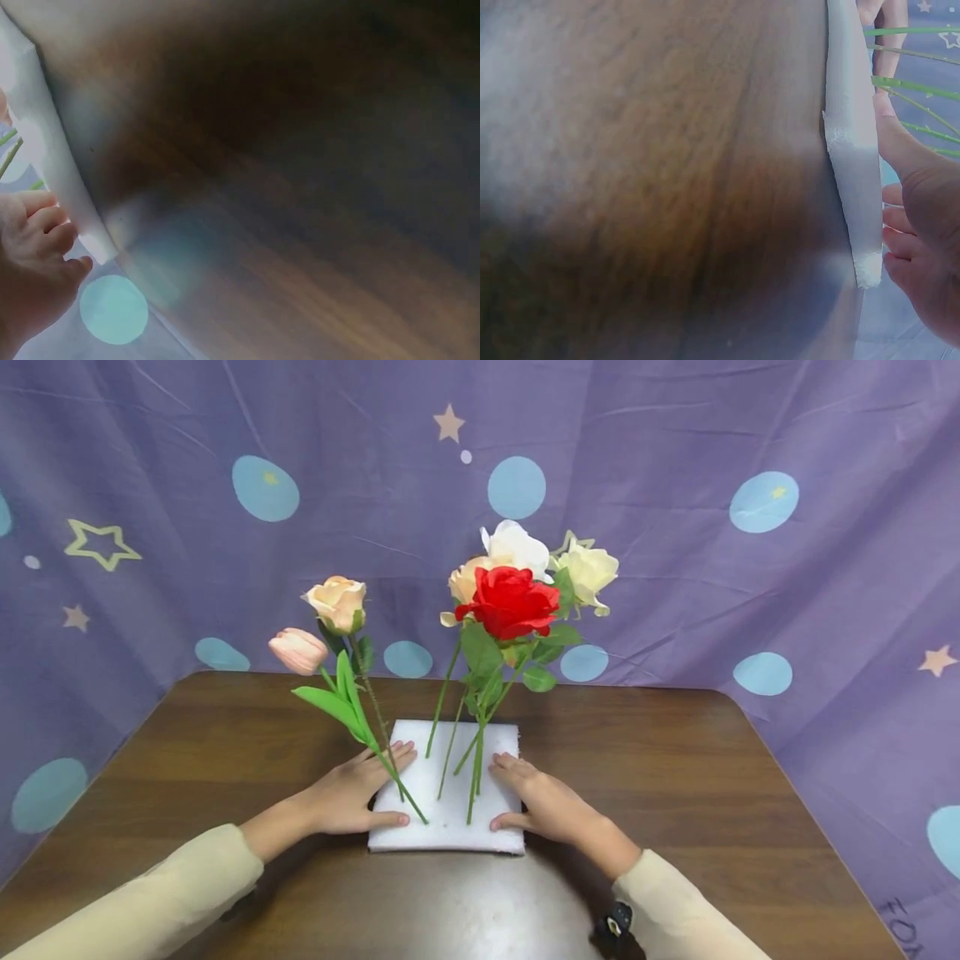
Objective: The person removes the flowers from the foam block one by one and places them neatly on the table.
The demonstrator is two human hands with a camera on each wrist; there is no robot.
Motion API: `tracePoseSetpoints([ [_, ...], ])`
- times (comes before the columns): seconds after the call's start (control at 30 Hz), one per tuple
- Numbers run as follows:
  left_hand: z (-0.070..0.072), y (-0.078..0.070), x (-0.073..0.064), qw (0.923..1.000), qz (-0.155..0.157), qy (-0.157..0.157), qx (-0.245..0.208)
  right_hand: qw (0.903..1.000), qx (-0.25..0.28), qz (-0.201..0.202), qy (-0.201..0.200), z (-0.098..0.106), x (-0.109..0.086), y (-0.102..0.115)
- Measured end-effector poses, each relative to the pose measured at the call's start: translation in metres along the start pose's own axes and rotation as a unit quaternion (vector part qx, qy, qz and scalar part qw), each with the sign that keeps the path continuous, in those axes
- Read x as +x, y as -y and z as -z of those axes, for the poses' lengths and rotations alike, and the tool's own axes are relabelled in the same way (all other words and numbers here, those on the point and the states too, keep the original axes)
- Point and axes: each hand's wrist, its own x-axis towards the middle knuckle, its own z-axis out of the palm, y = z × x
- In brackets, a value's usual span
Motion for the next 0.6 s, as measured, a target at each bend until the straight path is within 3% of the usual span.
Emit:
tracePoseSetpoints([
  [0.37,-0.0021,-0.0018,0.0045,0.9995,-0.013,-0.026,-0.013,0.9999,-0.001,0.013,-0.011,0.0002,-0.0028,-0.0041],
  [0.6,-0.0043,0.0047,0.0018,0.9991,-0.013,-0.041,-0.007,0.9987,-0.004,0.048,-0.018,-0.0047,0.0018,-0.0019],
])
